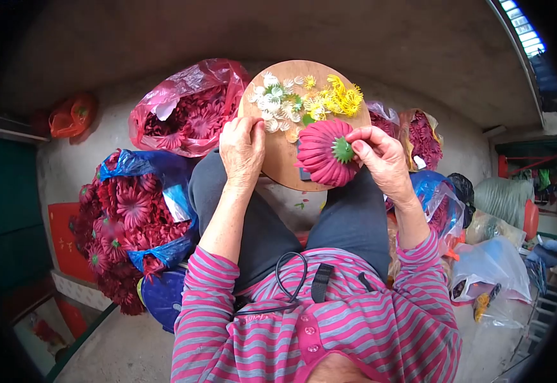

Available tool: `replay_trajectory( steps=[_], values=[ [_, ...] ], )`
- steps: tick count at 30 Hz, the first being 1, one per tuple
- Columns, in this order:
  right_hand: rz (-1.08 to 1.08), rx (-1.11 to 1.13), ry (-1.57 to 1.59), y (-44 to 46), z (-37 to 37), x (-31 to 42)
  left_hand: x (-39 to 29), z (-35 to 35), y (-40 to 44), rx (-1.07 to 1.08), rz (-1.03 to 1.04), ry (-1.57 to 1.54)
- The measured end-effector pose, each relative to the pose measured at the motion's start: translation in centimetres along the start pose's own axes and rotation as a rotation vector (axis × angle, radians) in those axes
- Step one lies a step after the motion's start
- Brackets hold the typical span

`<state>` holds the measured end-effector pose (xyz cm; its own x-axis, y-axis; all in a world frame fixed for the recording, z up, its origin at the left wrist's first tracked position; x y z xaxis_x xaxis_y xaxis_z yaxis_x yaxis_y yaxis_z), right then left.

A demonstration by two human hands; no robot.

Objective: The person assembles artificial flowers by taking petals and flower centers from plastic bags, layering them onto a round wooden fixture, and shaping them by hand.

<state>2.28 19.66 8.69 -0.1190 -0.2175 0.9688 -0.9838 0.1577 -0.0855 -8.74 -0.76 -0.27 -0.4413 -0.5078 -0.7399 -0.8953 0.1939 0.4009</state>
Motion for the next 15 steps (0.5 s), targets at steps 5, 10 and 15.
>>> replay_trajectory(
  steps=[5, 10, 15],
  values=[
    [-0.081, -0.007, -0.129, 0.0, -0.2, 0.2, -0.3, -0.8, -0.1, -0.114, 0.017, -0.039],
    [-0.088, -0.075, -0.131, -0.9, -0.1, 0.4, -0.2, -1.5, -0.2, -0.134, 0.009, -0.058],
    [-0.119, -0.111, -0.194, -0.8, 0.3, -0.6, -0.4, -1.2, -0.3, -0.102, -0.015, -0.05]
  ],
)
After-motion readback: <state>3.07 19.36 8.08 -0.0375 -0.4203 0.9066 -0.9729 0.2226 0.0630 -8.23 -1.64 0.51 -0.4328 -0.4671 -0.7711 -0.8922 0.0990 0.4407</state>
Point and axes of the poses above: each hand's wrist, its own y-axis towards the middle knuckle, its own z-axis out of the palm, x = y × z, the point moved 5 cm from there along y, towards the middle knuckle, and after that the axes turned 2 degrees about x, right-handed, at the moved point
